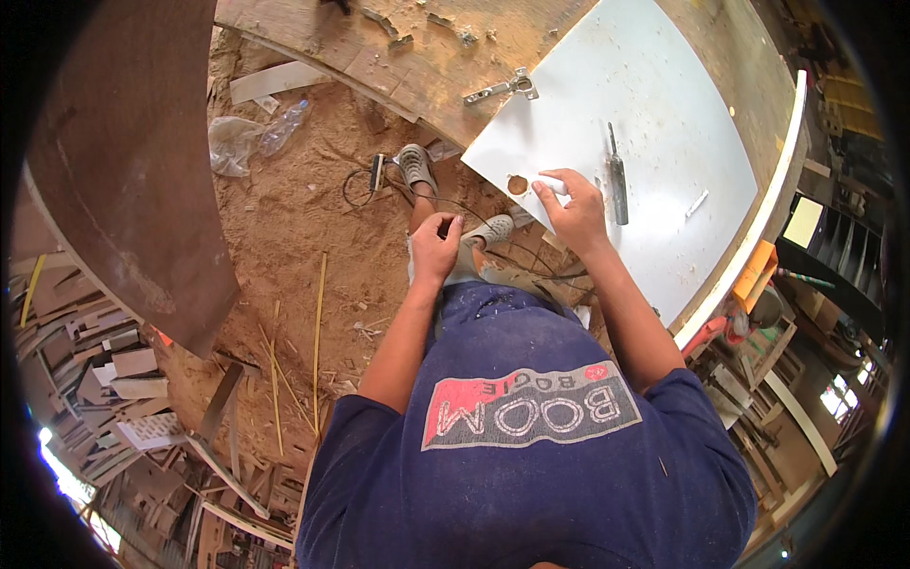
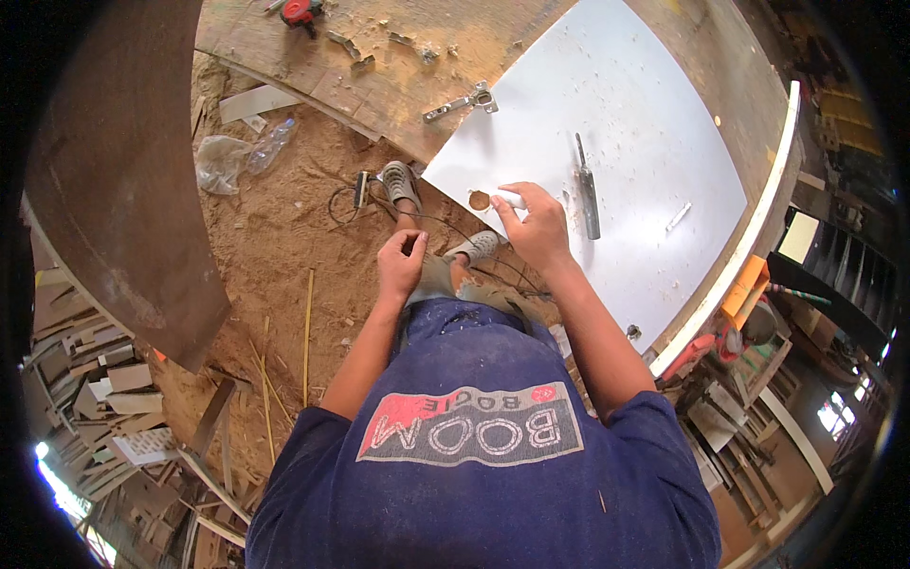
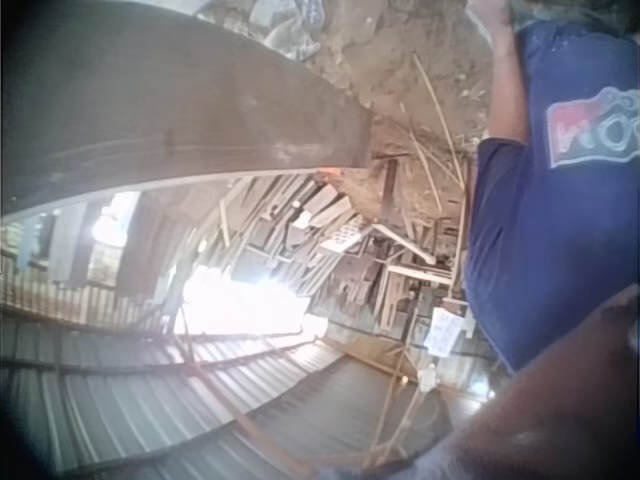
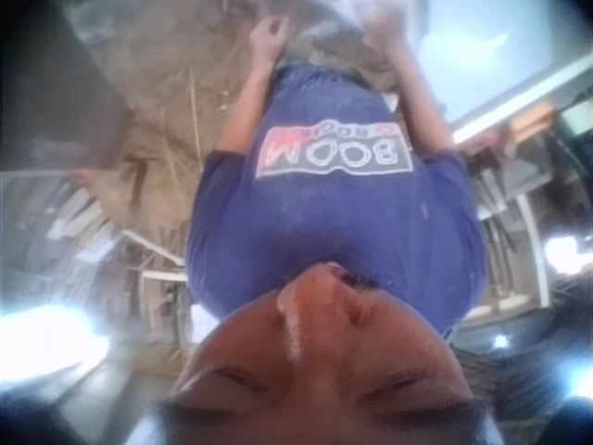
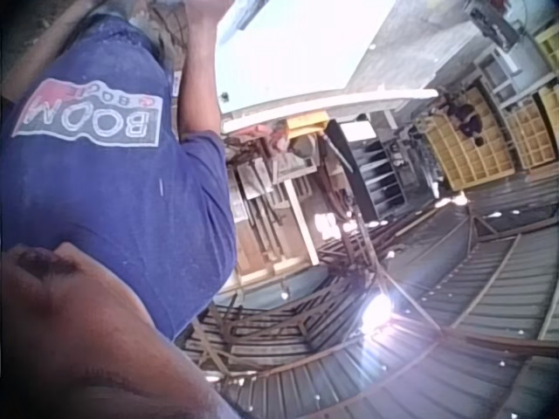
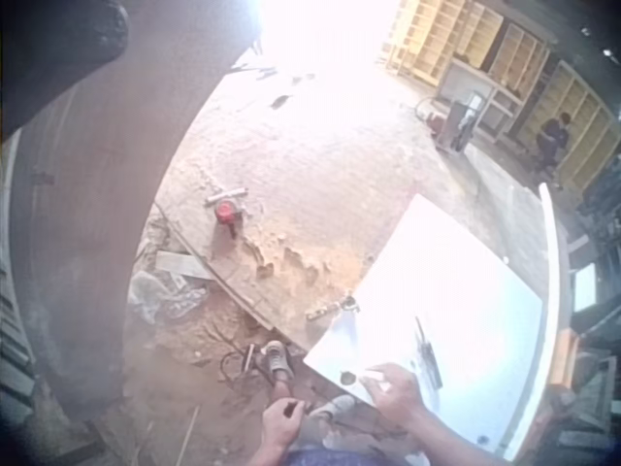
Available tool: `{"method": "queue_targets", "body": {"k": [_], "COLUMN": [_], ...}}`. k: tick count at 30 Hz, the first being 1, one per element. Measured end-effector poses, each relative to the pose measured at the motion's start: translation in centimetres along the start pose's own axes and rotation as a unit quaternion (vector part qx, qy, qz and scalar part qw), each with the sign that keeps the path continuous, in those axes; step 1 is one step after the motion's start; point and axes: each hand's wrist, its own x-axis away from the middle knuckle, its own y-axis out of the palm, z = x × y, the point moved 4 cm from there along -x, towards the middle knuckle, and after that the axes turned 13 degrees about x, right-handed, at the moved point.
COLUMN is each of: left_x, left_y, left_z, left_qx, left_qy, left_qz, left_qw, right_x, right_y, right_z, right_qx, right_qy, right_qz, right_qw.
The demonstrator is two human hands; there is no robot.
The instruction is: The person attaches metal hinges to a white cabinet door using a screwdriver and then attaches the door to a wooden cabinet frame by screwing the hinges into place.
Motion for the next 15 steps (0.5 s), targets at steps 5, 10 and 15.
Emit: {"method": "queue_targets", "body": {"k": [5, 10, 15], "left_x": [-0.4, -0.6, -0.7], "left_y": [-0.1, -0.4, -0.5], "left_z": [0.1, 0.0, 0.2], "left_qx": [0.003, 0.008, 0.004], "left_qy": [0.004, -0.003, 0.001], "left_qz": [0.003, 0.008, 0.006], "left_qw": [1.000, 1.000, 1.000], "right_x": [-0.7, -1.0, -1.3], "right_y": [0.8, 0.9, 0.7], "right_z": [-0.7, -1.1, -1.5], "right_qx": [0.007, 0.016, 0.028], "right_qy": [-0.018, -0.025, -0.034], "right_qz": [-0.019, -0.032, -0.038], "right_qw": [1.000, 0.999, 0.998]}}
